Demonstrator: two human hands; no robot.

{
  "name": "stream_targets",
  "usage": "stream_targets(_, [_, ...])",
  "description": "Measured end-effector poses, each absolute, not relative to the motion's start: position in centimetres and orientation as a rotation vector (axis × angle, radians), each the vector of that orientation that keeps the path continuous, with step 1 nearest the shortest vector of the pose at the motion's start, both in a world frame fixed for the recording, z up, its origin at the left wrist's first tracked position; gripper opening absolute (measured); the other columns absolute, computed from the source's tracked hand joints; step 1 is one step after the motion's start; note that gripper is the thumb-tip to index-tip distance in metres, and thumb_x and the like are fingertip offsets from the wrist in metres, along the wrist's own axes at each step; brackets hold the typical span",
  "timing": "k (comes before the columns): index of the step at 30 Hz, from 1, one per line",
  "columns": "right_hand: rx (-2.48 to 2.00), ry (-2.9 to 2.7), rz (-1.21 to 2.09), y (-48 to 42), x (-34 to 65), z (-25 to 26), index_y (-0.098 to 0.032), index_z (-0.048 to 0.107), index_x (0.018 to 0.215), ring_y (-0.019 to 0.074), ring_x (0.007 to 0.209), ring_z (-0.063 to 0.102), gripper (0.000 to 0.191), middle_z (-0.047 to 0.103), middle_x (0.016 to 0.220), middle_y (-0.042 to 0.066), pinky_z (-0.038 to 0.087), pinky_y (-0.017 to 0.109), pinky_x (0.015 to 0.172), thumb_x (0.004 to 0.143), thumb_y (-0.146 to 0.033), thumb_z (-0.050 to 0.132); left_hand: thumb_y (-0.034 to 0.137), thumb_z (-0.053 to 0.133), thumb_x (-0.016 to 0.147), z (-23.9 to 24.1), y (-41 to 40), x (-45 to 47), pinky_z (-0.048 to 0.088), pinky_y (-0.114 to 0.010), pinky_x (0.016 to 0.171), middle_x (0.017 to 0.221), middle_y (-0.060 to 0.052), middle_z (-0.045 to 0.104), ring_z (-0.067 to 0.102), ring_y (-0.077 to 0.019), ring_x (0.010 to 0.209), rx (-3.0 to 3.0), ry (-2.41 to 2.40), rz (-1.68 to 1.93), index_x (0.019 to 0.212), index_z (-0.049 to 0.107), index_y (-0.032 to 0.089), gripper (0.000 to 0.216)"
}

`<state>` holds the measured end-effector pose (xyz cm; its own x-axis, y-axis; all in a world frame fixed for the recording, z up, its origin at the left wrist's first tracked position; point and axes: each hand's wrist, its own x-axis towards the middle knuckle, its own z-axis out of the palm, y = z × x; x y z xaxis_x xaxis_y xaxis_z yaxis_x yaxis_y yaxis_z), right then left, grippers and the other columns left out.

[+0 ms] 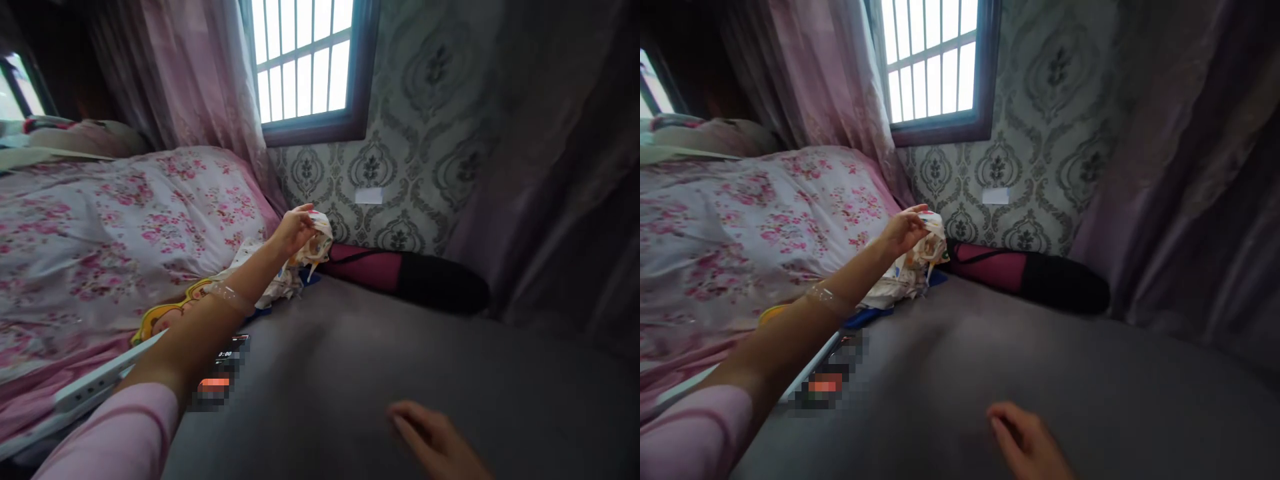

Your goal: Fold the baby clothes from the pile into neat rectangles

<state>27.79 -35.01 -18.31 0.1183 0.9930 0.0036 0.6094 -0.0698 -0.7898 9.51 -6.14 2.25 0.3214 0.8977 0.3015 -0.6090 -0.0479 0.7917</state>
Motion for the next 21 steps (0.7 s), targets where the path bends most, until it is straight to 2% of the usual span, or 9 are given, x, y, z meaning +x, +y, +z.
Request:
stream_targets(7, [-1.495, -1.288, 0.573, -31.1, 27.6, -17.1, -0.02, 0.067, 0.091, 0.0205, 0.076, 0.067, 0.03, 0.07, 0.082, 0.007, 0.053, 0.031, 0.066, 0.083, -0.045, 0.05, -0.012, 0.041, 0.053, 2.5, -12.6, 14.3, 0.052, -0.02, 0.07, 0.087, -0.001, 0.055, 0.06, -0.0084, 0.072, 1.006, 0.255, 1.165, 0.12, 0.044, 0.015, 0.071])
stream_targets(10, [-1.407, -1.121, 0.394, -29.9, 27.6, -16.8, -0.02, 0.061, 0.101, 0.0222, 0.09, 0.066, 0.03, 0.069, 0.098, 0.01, 0.053, 0.035, 0.077, 0.081, -0.042, 0.053, -0.013, 0.038, 0.054, 2.2, -15.3, 15.5, 0.053, -0.02, 0.072, 0.086, -0.002, 0.055, 0.061, -0.0084, 0.073, 0.982, 0.227, 1.09, 0.124, 0.043, 0.013, 0.075])
stream_targets(12, [-1.391, -1.021, 0.197, -29.3, 27.6, -16.2, -0.02, 0.056, 0.11, 0.0231, 0.099, 0.062, 0.037, 0.064, 0.109, 0.013, 0.051, 0.039, 0.085, 0.079, -0.04, 0.057, -0.013, 0.038, 0.056, 1.9, -17.0, 16.0, 0.054, -0.021, 0.074, 0.086, -0.002, 0.057, 0.062, -0.009, 0.074, 0.988, 0.205, 1.042, 0.125, 0.043, 0.012, 0.074])
stream_targets(15, [-1.439, -0.894, -0.146, -28.9, 27.9, -15.0, -0.018, 0.051, 0.116, 0.0241, 0.103, 0.058, 0.045, 0.058, 0.112, 0.013, 0.047, 0.043, 0.09, 0.076, -0.038, 0.06, -0.011, 0.042, 0.06, 1.3, -19.2, 16.4, 0.054, -0.027, 0.082, 0.092, -0.003, 0.06, 0.064, -0.0115, 0.081, 1.035, 0.16, 0.966, 0.125, 0.045, 0.013, 0.07])
stream_targets(18, [-1.472, -0.806, -0.417, -29.2, 28.5, -13.4, -0.018, 0.055, 0.111, 0.024, 0.102, 0.054, 0.038, 0.054, 0.109, 0.012, 0.044, 0.043, 0.092, 0.078, -0.036, 0.06, -0.008, 0.048, 0.062, 0.8, -20.7, 16.1, 0.051, -0.031, 0.091, 0.099, -0.006, 0.063, 0.064, -0.0137, 0.09, 1.096, 0.136, 0.916, 0.124, 0.048, 0.012, 0.065])
stream_targets(21, [-1.442, -0.826, -0.507, -30.0, 29.2, -12.0, -0.019, 0.061, 0.098, 0.0226, 0.1, 0.055, 0.024, 0.055, 0.103, 0.01, 0.044, 0.04, 0.091, 0.082, -0.036, 0.057, -0.005, 0.056, 0.062, 0.3, -21.3, 15.4, 0.05, -0.032, 0.093, 0.101, -0.006, 0.064, 0.064, -0.0148, 0.093, 1.172, 0.143, 0.907, 0.123, 0.05, 0.011, 0.063])
